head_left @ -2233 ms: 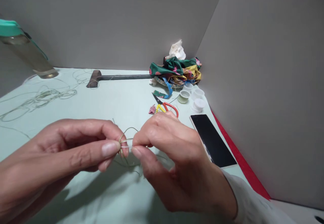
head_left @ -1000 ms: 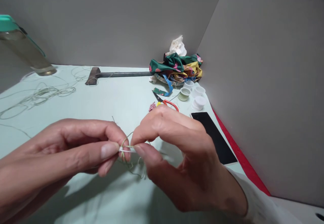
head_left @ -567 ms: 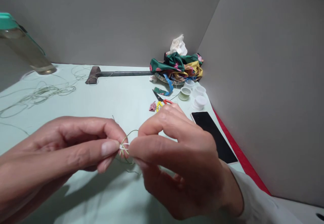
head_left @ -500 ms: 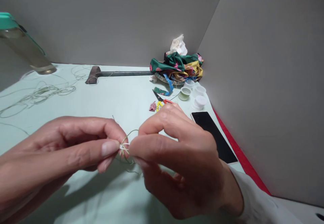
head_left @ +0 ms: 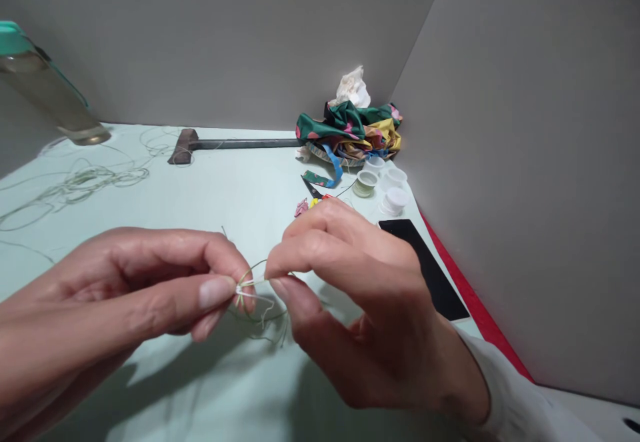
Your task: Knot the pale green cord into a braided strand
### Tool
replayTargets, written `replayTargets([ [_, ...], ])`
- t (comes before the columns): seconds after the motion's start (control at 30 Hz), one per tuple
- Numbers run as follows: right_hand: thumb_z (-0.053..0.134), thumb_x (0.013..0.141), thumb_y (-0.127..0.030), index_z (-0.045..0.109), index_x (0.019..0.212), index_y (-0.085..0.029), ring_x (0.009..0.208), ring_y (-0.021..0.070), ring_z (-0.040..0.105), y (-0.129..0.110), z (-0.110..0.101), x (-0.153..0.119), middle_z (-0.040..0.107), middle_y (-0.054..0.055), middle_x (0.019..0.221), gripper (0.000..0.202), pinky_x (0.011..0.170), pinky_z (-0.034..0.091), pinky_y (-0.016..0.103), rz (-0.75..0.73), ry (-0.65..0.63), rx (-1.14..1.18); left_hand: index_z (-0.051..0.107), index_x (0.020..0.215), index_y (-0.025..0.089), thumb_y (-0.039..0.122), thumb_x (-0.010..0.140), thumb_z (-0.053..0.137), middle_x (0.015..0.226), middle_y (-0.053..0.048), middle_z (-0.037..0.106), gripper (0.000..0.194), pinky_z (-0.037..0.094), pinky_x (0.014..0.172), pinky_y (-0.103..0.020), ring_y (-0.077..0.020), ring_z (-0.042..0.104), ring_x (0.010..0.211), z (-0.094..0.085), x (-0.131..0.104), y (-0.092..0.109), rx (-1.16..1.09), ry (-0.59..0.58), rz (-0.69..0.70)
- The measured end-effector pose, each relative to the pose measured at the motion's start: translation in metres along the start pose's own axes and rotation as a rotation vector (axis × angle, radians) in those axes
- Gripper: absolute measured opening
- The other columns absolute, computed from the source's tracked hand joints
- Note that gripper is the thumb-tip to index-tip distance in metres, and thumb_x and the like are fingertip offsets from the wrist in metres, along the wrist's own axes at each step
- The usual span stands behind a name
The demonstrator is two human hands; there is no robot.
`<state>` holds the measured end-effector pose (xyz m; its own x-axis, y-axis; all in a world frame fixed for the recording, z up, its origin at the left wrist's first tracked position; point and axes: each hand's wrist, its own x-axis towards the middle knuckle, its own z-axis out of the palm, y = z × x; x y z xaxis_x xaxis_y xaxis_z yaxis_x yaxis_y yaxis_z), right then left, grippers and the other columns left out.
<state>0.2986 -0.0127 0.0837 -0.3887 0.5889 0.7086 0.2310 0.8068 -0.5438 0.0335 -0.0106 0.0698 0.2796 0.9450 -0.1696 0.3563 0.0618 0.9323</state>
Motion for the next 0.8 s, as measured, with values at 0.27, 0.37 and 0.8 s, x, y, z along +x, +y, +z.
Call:
replayTargets([
  [0.27,0.048,0.098,0.001,0.071,0.091,-0.018,0.075,0.0116,0.057,-0.020,-0.002,0.003,0.059,0.000,0.086,0.030,0.080,0.056,0.028,0.048,-0.015,-0.105,0.076,0.059,0.031,0.054,0.084,0.082,0.063,-0.004,0.066,0.035,0.051,0.045,-0.027,-0.0217,0.058,0.058,0.001,-0.004,0.005,-0.096,-0.046,-0.100],
  [0.37,0.041,0.104,0.002,0.070,0.095,-0.017,0.078,0.0120,0.061,-0.022,-0.002,0.005,0.066,0.001,0.089,0.036,0.082,0.056,0.028,0.008,-0.046,-0.176,0.080,0.067,0.033,0.052,0.077,0.088,0.063,-0.002,0.068,0.022,0.046,0.042,-0.027,-0.0189,0.059,0.055,0.003,-0.005,0.004,-0.157,0.016,-0.146],
  [0.8,0.052,0.111,-0.009,0.069,0.100,-0.020,0.079,0.0149,0.074,-0.021,0.004,-0.001,0.078,0.001,0.088,0.022,0.079,0.060,0.029,0.147,-0.042,-0.144,0.084,0.073,0.035,0.054,0.074,0.093,0.049,0.002,0.050,0.021,0.045,0.041,-0.025,-0.0139,0.048,0.048,0.005,-0.004,0.003,-0.131,0.083,-0.097],
])
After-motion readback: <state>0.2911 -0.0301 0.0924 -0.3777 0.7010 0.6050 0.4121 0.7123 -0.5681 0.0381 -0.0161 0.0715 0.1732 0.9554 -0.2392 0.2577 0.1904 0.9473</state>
